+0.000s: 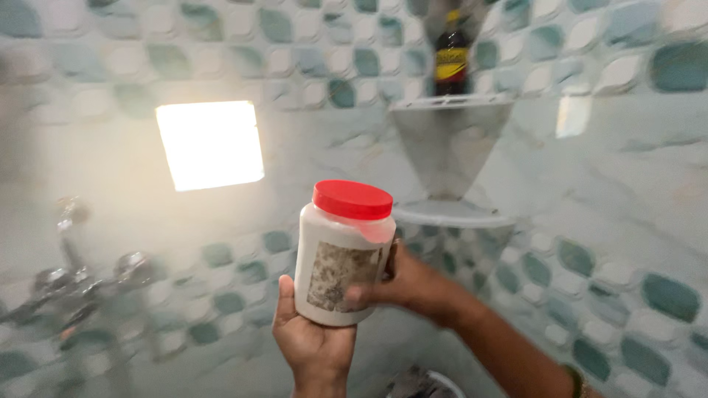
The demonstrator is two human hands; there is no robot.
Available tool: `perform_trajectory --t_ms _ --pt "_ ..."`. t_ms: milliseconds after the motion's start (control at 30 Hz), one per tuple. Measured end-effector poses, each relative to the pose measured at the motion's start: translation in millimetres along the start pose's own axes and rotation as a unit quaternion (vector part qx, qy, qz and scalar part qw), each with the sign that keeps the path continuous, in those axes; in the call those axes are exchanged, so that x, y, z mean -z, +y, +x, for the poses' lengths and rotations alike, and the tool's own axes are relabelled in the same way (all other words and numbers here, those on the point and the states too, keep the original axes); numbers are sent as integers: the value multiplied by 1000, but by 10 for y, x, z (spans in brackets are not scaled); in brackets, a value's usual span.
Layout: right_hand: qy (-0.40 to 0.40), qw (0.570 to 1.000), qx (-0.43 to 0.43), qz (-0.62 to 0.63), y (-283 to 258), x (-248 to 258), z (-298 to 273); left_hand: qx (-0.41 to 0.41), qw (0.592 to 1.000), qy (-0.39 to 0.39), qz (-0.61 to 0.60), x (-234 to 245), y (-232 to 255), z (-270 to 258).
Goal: The person wipes a white corner shelf with a cloth, then places several items on it including a dark bottle, a white jar with a red lid, a small white bottle, and a small box. The person also handles a pink soap dish and a scrubber on the floor.
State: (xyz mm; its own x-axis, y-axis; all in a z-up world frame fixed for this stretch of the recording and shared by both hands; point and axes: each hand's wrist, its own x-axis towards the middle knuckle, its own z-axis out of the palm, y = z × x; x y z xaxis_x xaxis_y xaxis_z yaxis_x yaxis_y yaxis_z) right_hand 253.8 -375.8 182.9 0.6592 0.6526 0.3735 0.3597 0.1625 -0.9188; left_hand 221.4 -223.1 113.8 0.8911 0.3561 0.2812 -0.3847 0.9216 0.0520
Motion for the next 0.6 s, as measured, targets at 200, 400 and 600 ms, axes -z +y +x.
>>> perform_trajectory --t_ms 200,400,600 --pt "93 995 24 37 213 853 30 -56 988 23 139 -236 -895 596" --pt "149 982 89 71 195 2004 198 -67 925 -64 368 -558 -1808 1218" --pt "128 981 120 -82 -109 2978 510 -129 679 -201 694 -897 -2315 1695"
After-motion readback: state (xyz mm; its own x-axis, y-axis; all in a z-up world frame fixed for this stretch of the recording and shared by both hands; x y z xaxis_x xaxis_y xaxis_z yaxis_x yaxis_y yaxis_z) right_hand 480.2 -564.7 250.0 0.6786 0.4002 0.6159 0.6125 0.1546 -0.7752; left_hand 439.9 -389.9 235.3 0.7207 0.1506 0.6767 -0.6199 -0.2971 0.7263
